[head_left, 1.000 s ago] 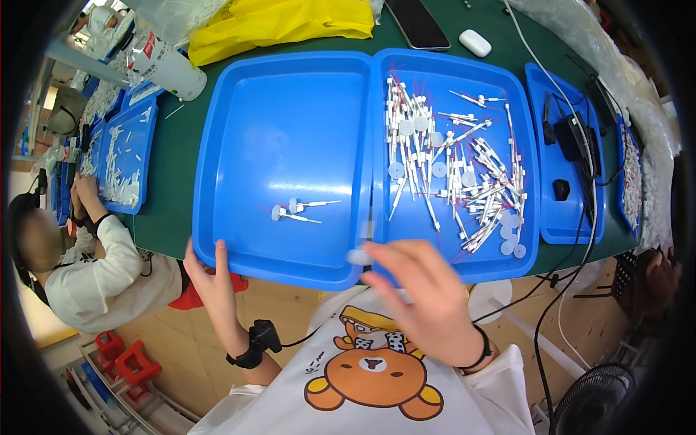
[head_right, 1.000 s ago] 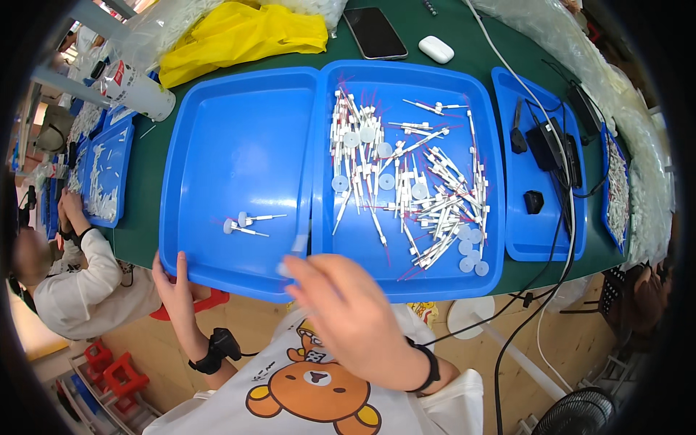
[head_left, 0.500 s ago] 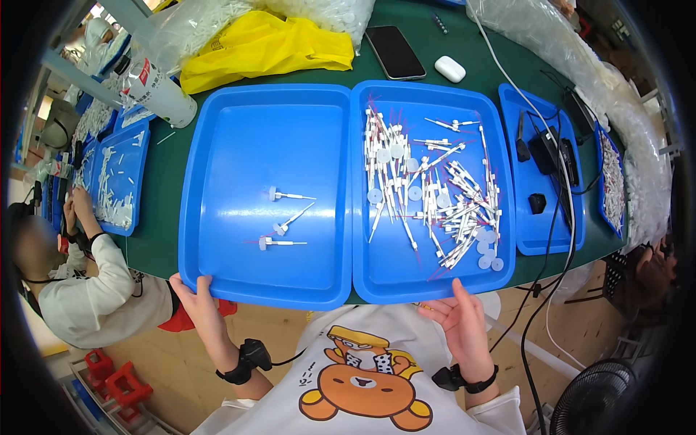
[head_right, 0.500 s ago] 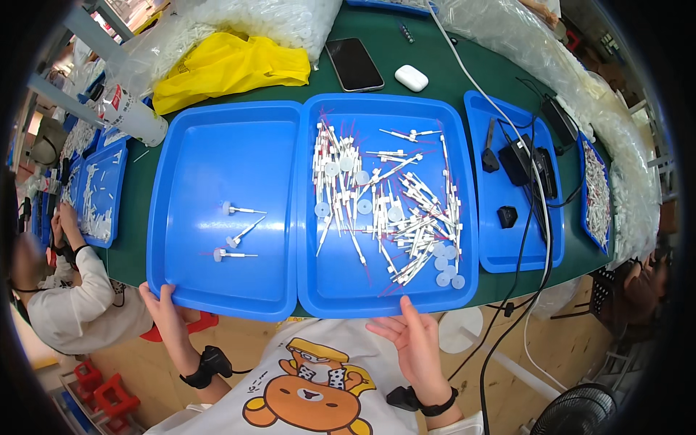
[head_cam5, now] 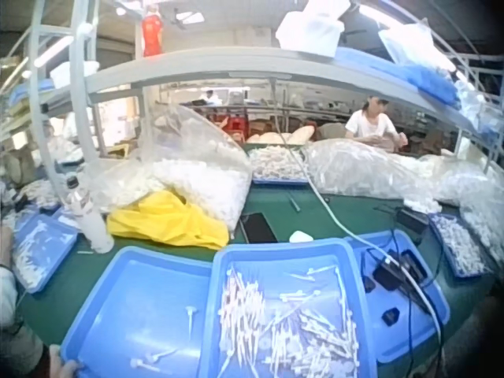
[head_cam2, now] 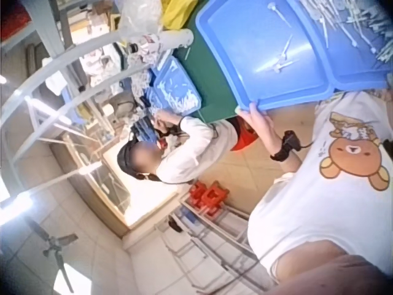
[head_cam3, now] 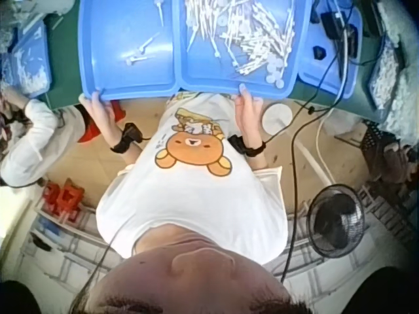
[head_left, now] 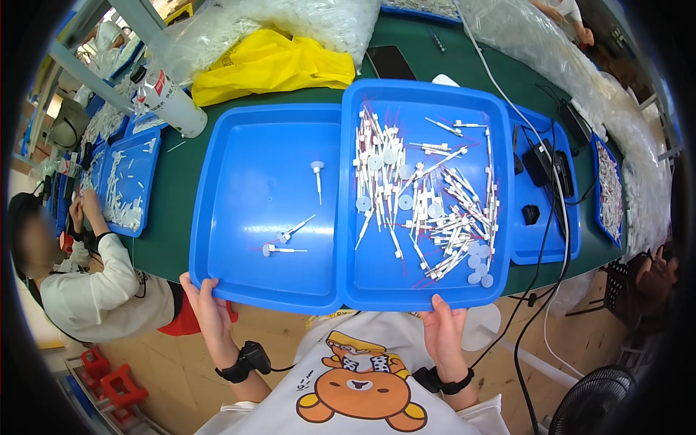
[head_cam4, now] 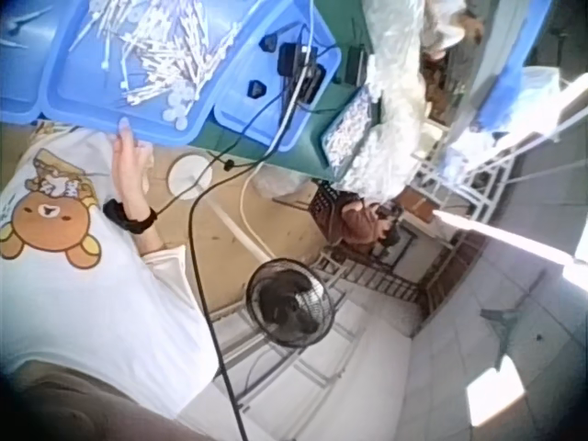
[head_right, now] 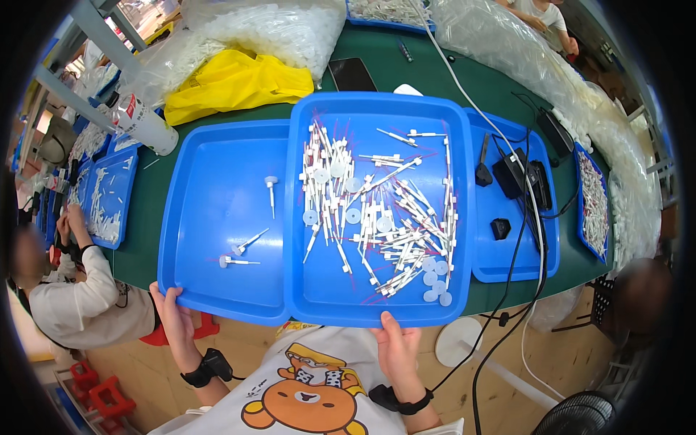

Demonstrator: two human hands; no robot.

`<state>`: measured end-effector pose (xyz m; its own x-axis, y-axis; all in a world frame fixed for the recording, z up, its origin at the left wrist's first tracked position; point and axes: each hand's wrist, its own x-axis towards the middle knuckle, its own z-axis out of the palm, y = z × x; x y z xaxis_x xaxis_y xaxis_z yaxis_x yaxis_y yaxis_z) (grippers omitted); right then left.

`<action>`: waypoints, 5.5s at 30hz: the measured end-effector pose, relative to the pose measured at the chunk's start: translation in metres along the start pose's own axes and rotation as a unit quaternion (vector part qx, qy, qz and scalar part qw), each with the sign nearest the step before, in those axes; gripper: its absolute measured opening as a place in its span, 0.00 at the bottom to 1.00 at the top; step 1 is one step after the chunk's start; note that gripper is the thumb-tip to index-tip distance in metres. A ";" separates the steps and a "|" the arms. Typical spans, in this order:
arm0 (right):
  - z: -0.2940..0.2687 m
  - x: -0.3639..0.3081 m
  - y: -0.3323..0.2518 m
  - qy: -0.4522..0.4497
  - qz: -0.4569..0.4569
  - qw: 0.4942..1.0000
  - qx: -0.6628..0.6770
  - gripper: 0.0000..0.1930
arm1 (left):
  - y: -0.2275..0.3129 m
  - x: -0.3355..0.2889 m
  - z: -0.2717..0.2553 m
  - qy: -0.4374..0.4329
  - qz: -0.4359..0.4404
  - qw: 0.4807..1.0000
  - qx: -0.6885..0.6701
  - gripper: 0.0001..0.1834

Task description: The person repeatedly picks small white cylindrical components and thin rods from a blue tray, aligns them, and presses them together by hand. The assembled units are placed into a second blue tray. The person continues this one-at-a-time assembly throughout the clip.

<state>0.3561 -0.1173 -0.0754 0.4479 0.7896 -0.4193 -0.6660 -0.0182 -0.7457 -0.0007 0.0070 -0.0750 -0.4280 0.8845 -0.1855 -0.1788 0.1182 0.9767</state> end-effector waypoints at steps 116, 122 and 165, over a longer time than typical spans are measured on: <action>0.096 0.060 -0.101 -0.217 -0.026 0.950 -0.222 0.22 | 0.028 -0.017 0.221 -0.236 0.055 0.966 -0.086 0.35; 0.094 0.042 -0.095 -0.435 -0.025 0.780 -0.449 0.18 | 0.009 0.089 0.232 -0.326 -0.006 0.941 -0.094 0.38; 0.038 0.028 -0.078 -0.242 -0.300 0.555 -0.737 0.14 | 0.009 -0.081 0.193 -0.399 0.365 0.717 0.440 0.16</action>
<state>0.3979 -0.0703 -0.0094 -0.1259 0.9905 0.0558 0.8878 0.1376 -0.4392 0.2037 0.0236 -0.0302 0.5826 0.7908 0.1879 0.6128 -0.5792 0.5375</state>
